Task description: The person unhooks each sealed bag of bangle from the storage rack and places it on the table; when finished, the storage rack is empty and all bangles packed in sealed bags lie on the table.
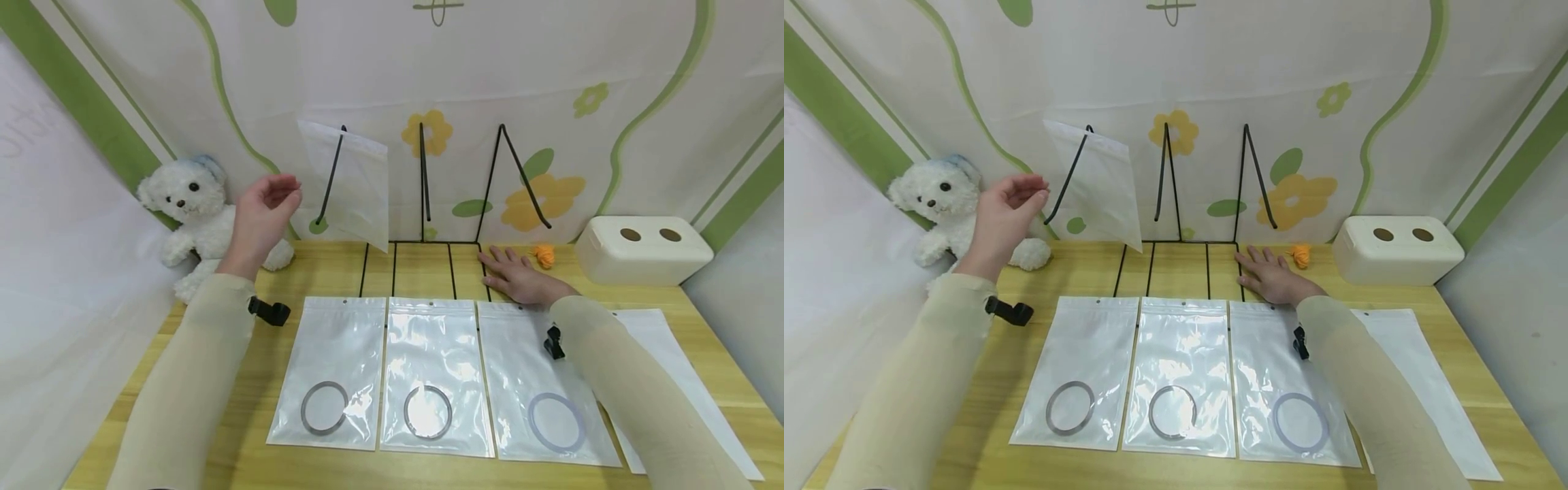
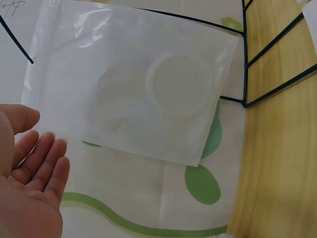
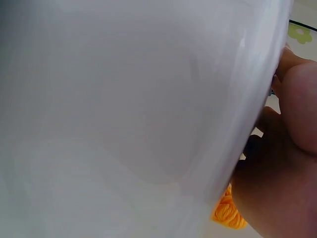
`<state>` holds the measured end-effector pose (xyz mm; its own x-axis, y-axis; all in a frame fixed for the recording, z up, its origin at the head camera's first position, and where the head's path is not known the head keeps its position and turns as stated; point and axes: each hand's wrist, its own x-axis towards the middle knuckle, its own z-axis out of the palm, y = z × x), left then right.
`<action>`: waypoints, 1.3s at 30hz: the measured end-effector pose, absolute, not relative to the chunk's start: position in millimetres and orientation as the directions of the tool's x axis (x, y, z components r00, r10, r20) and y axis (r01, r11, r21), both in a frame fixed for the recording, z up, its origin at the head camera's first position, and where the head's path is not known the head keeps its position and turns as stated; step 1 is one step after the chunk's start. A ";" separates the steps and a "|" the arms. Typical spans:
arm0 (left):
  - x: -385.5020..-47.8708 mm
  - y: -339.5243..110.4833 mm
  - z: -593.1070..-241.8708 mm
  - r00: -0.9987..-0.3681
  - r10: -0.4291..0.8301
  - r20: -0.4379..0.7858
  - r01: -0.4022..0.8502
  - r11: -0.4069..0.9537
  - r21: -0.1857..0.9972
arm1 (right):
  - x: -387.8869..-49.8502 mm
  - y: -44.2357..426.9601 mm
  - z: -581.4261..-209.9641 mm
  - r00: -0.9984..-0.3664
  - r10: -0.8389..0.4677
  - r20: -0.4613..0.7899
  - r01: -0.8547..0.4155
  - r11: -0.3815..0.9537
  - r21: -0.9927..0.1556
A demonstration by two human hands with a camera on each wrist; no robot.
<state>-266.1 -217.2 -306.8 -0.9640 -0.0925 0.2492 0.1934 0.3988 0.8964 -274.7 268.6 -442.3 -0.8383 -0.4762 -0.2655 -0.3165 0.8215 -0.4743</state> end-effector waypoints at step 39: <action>-319.8 -200.7 -257.8 -0.940 -0.184 0.288 0.201 0.382 0.902 | -291.8 277.4 -462.1 -0.832 -0.504 -0.232 -0.328 0.784 -0.526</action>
<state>-319.8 -200.7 -257.8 -0.9398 -0.1841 0.2878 0.2014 0.3819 0.9020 -291.8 277.4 -462.1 -0.8318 -0.5041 -0.2324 -0.3283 0.7844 -0.5262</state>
